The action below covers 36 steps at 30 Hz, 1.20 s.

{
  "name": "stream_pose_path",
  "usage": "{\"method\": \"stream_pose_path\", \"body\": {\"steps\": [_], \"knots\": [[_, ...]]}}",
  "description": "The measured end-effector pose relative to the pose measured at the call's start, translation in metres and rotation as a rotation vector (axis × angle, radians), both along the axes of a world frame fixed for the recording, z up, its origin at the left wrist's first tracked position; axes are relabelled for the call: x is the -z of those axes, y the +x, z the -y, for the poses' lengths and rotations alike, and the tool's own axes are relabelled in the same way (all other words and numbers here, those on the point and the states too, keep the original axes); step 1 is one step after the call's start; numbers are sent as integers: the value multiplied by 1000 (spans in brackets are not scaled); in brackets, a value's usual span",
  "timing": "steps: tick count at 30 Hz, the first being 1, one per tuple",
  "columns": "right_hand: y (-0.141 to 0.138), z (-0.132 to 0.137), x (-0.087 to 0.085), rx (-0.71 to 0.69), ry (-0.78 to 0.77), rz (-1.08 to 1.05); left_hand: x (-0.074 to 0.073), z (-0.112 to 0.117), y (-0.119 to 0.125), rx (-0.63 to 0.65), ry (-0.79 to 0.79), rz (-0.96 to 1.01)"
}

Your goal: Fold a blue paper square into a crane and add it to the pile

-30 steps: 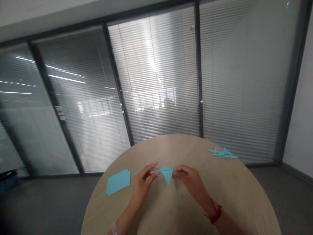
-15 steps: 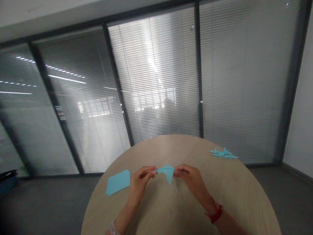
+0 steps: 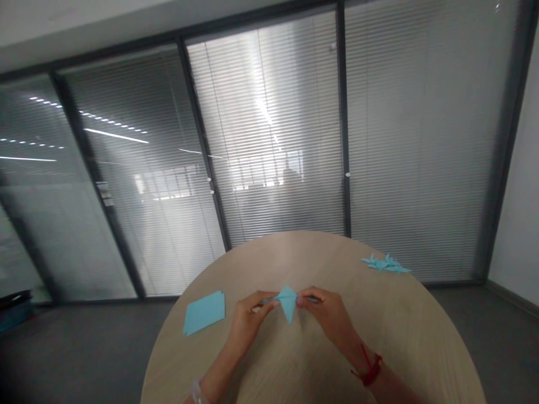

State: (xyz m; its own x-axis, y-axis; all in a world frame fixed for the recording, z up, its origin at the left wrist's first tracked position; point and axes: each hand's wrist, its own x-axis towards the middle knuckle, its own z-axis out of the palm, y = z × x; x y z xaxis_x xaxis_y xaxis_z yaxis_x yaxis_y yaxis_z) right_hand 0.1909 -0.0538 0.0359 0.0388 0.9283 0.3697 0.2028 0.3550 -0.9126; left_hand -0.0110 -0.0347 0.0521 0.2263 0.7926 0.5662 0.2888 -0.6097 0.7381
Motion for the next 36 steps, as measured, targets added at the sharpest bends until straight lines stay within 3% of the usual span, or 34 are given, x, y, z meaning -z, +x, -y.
{"method": "stream_pose_path", "body": {"steps": [12,20,24,29,33,36], "knots": [[1,2,-1,-35,25,66,-1,5,-3,31,107,-130],[2,-3,2,-58,-10,48,-1,3,-2,61,-89,-76],[3,-8,7,-39,88,113,5,-5,-1,172,-259,62],[4,-8,10,-156,212,175,9,-9,3,256,-381,180],[1,-9,13,-177,156,110,9,-10,5,306,-473,260],[-3,-13,20,-126,57,-69,10,-14,5,259,-499,365]]}}
